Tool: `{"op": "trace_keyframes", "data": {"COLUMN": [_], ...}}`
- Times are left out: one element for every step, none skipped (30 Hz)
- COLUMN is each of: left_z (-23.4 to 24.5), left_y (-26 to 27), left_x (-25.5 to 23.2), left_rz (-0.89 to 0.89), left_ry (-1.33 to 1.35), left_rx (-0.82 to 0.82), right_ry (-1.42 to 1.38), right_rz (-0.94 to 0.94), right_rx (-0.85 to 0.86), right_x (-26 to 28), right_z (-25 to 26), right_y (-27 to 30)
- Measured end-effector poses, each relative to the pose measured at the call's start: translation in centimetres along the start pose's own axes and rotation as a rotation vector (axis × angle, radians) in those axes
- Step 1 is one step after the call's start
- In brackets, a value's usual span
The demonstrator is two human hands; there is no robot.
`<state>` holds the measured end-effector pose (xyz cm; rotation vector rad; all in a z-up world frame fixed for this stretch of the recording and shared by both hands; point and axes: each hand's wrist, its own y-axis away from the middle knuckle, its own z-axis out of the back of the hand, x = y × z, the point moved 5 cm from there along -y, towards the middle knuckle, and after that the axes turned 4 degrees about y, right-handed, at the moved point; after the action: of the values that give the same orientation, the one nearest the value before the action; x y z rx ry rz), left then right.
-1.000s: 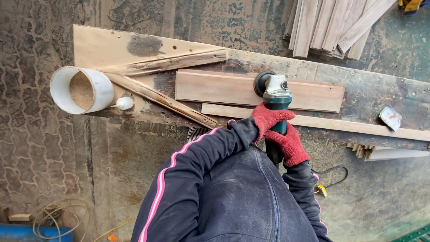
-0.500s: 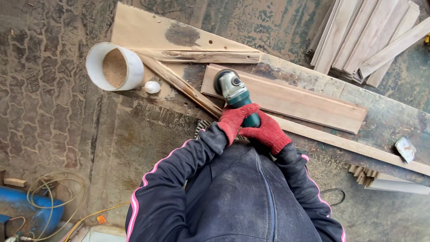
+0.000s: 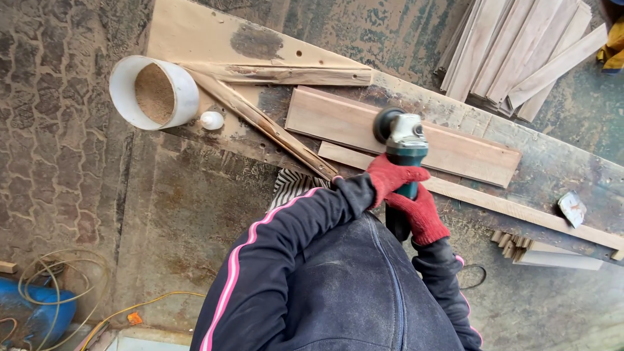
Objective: Sanding a piece of wood using an angle grinder with a sanding disc.
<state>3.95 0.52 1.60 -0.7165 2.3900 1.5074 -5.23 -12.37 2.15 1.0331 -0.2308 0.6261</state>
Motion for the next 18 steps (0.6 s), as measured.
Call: {"op": "trace_keyframes", "data": {"left_z": [-0.1, -0.2, -0.4, 0.0, 0.5, 1.0, 1.7, 2.3, 3.1, 3.2, 3.6, 4.0, 5.2, 6.2, 7.3, 6.6, 6.0, 5.4], "left_y": [-0.8, -1.7, -2.5, -1.8, -1.1, -0.4, 0.0, 0.3, 0.6, 1.6, 2.5, 3.5, 3.0, 2.5, 1.9, 4.3, 6.6, 8.9], "left_x": [1.3, 2.6, 3.8, 3.3, 2.9, 2.5, 2.3, 2.0, 1.6, 0.5, -0.7, -1.8, -1.3, -0.9, -0.4, -2.4, -4.5, -6.7], "left_rz": [0.002, 0.021, 0.040, 0.037, 0.052, 0.068, 0.068, 0.054, 0.039, 0.038, 0.023, 0.012, 0.014, 0.016, 0.017, 0.021, 0.019, 0.016], "left_ry": [0.001, 0.118, 0.234, 0.227, 0.202, 0.178, 0.170, 0.156, 0.143, 0.143, 0.101, 0.057, 0.056, 0.124, 0.192, 0.185, 0.128, 0.068], "left_rx": [0.004, 0.024, 0.044, 0.046, 0.035, 0.022, 0.021, -0.016, -0.054, -0.059, -0.113, -0.167, -0.173, -0.176, -0.179, -0.179, -0.201, -0.221], "right_ry": [0.002, -0.010, -0.022, -0.029, -0.021, -0.013, -0.021, 0.007, 0.035, 0.035, 0.064, 0.091, 0.090, 0.139, 0.189, 0.182, 0.204, 0.224], "right_rz": [-0.003, -0.008, -0.014, -0.011, 0.011, 0.031, 0.032, 0.056, 0.080, 0.081, 0.099, 0.113, 0.110, 0.119, 0.127, 0.123, 0.138, 0.152], "right_rx": [-0.003, 0.006, 0.015, 0.013, 0.035, 0.059, 0.059, 0.092, 0.126, 0.131, 0.162, 0.194, 0.200, 0.232, 0.264, 0.263, 0.286, 0.308], "right_x": [0.1, 0.2, 0.3, 0.7, 1.2, 1.6, 2.9, 4.3, 5.7, 6.4, 7.0, 7.6, 8.3, 8.9, 9.5, 10.4, 11.4, 12.3], "right_z": [0.2, 0.3, 0.4, 0.1, -0.3, -0.8, -1.0, -1.2, -1.4, -1.7, -2.1, -2.6, -3.0, -3.4, -3.8, -3.8, -3.9, -4.1], "right_y": [0.6, 1.1, 1.7, 1.8, 2.0, 2.3, 2.8, 3.2, 3.7, 3.5, 3.4, 3.3, 3.0, 2.7, 2.4, 2.6, 2.9, 3.2]}}
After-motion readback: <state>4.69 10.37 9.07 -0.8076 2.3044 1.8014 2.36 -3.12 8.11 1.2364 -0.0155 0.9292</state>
